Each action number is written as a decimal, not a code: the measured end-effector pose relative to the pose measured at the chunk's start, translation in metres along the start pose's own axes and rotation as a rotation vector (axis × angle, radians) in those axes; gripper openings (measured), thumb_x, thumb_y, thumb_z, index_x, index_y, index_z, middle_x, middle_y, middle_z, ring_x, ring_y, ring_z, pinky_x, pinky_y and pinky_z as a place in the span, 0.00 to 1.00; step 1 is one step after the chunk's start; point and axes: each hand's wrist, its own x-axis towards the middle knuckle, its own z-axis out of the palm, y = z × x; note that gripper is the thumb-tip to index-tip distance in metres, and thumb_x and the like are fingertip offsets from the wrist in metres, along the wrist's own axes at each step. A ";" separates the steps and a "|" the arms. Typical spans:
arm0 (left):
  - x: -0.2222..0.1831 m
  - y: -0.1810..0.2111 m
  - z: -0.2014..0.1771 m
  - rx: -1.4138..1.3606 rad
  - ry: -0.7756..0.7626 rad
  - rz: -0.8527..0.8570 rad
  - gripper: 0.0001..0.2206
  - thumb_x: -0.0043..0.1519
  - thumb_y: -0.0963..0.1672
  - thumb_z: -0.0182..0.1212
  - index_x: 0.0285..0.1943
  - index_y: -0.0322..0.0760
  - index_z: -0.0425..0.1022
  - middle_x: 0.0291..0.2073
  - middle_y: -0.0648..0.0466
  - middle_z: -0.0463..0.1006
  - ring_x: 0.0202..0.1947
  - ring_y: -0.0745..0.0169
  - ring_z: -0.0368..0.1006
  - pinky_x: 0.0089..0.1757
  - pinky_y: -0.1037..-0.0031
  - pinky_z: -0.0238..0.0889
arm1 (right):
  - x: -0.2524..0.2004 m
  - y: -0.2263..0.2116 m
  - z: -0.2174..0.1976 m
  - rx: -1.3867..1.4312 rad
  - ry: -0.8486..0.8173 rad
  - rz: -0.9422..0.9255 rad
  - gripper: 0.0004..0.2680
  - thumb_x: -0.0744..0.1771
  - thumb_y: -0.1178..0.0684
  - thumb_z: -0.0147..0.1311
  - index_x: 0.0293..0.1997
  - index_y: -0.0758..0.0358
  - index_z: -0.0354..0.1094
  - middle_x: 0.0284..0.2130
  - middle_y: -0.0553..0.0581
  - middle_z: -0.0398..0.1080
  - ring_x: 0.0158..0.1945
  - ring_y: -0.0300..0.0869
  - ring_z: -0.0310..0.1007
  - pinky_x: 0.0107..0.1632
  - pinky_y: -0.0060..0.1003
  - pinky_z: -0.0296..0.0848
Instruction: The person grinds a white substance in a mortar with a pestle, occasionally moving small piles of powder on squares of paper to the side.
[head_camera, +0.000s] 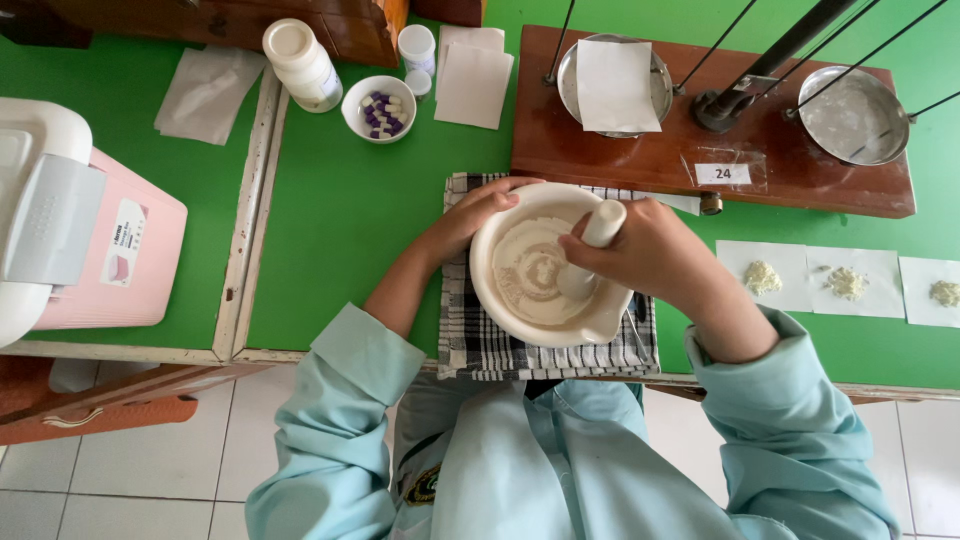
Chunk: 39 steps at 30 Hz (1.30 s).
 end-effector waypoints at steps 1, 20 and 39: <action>0.000 0.001 0.000 0.001 0.001 0.000 0.25 0.64 0.51 0.54 0.69 0.41 0.66 0.41 0.38 0.81 0.35 0.57 0.81 0.36 0.68 0.79 | -0.007 -0.009 -0.009 0.001 0.000 -0.001 0.13 0.62 0.38 0.63 0.33 0.58 0.78 0.28 0.68 0.77 0.36 0.63 0.79 0.44 0.58 0.75; 0.000 -0.002 -0.002 -0.008 0.014 -0.023 0.25 0.64 0.51 0.54 0.69 0.40 0.67 0.42 0.38 0.81 0.37 0.55 0.81 0.37 0.66 0.79 | 0.002 0.021 0.038 0.152 0.336 -0.360 0.07 0.64 0.45 0.66 0.41 0.51 0.79 0.34 0.58 0.80 0.38 0.53 0.81 0.41 0.48 0.79; -0.008 0.016 0.011 0.038 0.045 -0.010 0.25 0.63 0.51 0.54 0.69 0.41 0.68 0.42 0.37 0.81 0.36 0.56 0.81 0.37 0.66 0.78 | -0.047 0.031 0.011 0.196 0.154 -0.469 0.06 0.63 0.53 0.63 0.41 0.57 0.81 0.29 0.64 0.80 0.30 0.54 0.81 0.30 0.51 0.76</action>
